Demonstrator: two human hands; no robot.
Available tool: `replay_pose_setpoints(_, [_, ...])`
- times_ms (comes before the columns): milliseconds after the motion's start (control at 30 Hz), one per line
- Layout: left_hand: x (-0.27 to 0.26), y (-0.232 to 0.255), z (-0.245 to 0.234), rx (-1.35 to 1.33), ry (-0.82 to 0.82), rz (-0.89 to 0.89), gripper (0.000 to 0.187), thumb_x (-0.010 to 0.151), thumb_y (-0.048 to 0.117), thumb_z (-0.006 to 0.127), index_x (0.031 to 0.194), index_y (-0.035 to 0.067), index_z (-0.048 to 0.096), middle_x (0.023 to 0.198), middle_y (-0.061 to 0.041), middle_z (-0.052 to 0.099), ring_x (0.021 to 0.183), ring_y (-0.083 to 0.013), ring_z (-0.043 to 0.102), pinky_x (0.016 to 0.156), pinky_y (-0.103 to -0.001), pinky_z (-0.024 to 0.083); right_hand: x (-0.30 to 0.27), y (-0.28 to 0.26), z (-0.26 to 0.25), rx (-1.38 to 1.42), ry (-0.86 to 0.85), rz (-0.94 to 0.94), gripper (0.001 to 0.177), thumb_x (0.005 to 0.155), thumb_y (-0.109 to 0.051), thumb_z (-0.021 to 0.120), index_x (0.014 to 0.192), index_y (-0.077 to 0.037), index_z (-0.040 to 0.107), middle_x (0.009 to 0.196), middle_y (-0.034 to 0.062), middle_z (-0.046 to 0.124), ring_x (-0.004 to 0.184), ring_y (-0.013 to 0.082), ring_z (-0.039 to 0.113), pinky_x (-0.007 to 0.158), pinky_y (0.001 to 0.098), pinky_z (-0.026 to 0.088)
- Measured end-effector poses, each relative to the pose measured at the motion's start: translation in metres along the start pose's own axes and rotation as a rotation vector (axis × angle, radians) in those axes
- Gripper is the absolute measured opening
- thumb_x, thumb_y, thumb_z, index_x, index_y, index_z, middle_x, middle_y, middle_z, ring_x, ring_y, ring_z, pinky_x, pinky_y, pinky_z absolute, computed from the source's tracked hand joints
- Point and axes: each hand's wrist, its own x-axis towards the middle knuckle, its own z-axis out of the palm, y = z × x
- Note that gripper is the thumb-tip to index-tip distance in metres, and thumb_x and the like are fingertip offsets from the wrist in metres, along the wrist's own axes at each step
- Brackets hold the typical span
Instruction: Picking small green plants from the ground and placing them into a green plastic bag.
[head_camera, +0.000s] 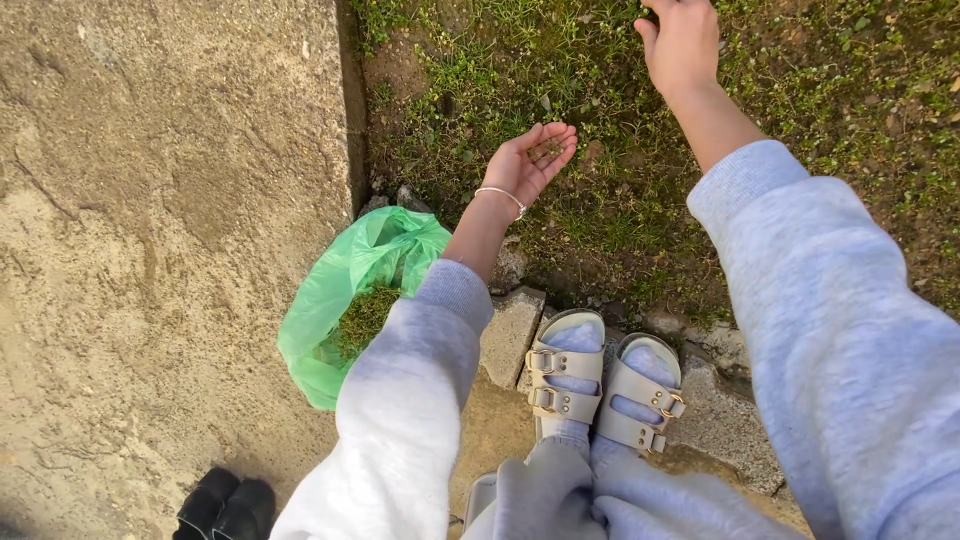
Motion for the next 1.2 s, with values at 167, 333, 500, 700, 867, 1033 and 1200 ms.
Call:
replay_pose_setpoints(167, [-0.002,-0.002,0.000,-0.004,0.035,-0.009,0.026,0.106,0.009,0.050,0.115,-0.010,0.065,0.118,-0.028,0.069,0.113,-0.0362,0.067,0.104,-0.045,0.058,0.001,0.005,0.006,-0.093,-0.076,-0.022,0.014,0.107,-0.007,0.074,0.093,-0.010,0.073,0.082,0.0080,0.067,0.073,0.0292,0.065,0.063,0.0443,0.057])
replay_pose_setpoints(333, [0.012,-0.013,0.000,0.005,-0.002,0.022,0.027,0.105,0.010,0.052,0.113,-0.011,0.066,0.118,-0.029,0.069,0.113,-0.0359,0.067,0.105,-0.045,0.057,-0.023,-0.027,-0.029,0.281,0.162,-0.024,0.007,0.105,0.003,0.069,0.100,-0.003,0.070,0.097,0.0111,0.065,0.081,0.0215,0.059,0.071,0.0350,0.052])
replay_pose_setpoints(500, [0.021,-0.023,0.013,0.042,-0.008,0.041,0.029,0.105,0.013,0.050,0.115,-0.010,0.066,0.118,-0.026,0.070,0.111,-0.0337,0.068,0.102,-0.042,0.058,-0.057,-0.110,-0.088,0.623,0.041,0.085,0.002,0.107,-0.003,0.066,0.107,-0.002,0.068,0.100,0.0113,0.068,0.089,0.0200,0.062,0.080,0.0304,0.055])
replay_pose_setpoints(700, [0.050,-0.053,-0.014,0.043,-0.195,0.028,0.039,0.103,0.030,0.062,0.124,-0.002,0.069,0.118,-0.018,0.072,0.106,-0.0266,0.072,0.101,-0.040,0.062,-0.093,-0.146,-0.128,0.927,-0.139,0.097,0.009,0.104,0.004,0.067,0.111,0.005,0.072,0.099,0.0171,0.069,0.086,0.0245,0.071,0.073,0.0326,0.060])
replay_pose_setpoints(867, [0.030,-0.049,0.011,0.070,-0.246,0.003,0.038,0.103,0.030,0.062,0.123,-0.002,0.070,0.118,-0.018,0.072,0.104,-0.0256,0.072,0.096,-0.039,0.063,-0.093,-0.118,-0.131,0.642,-0.039,0.001,0.009,0.094,0.000,0.084,0.101,-0.002,0.080,0.099,0.0150,0.072,0.077,0.0227,0.067,0.064,0.0293,0.054])
replay_pose_setpoints(1033, [0.002,-0.035,0.039,-0.043,-0.133,-0.065,0.022,0.103,0.005,0.053,0.110,-0.012,0.066,0.125,-0.031,0.066,0.117,-0.0383,0.065,0.108,-0.047,0.056,-0.065,-0.038,-0.097,0.407,0.214,0.271,0.010,0.103,-0.019,0.083,0.100,-0.011,0.080,0.096,0.0056,0.078,0.082,0.0143,0.069,0.069,0.0281,0.058])
replay_pose_setpoints(1200, [-0.003,-0.033,0.042,-0.012,-0.167,-0.060,0.029,0.105,0.007,0.050,0.120,-0.013,0.064,0.128,-0.029,0.066,0.125,-0.0369,0.063,0.111,-0.045,0.054,-0.053,0.016,-0.057,0.049,0.121,0.250,0.021,0.090,-0.026,0.098,0.102,-0.015,0.085,0.093,0.0028,0.074,0.063,0.0117,0.066,0.071,0.0378,0.058])
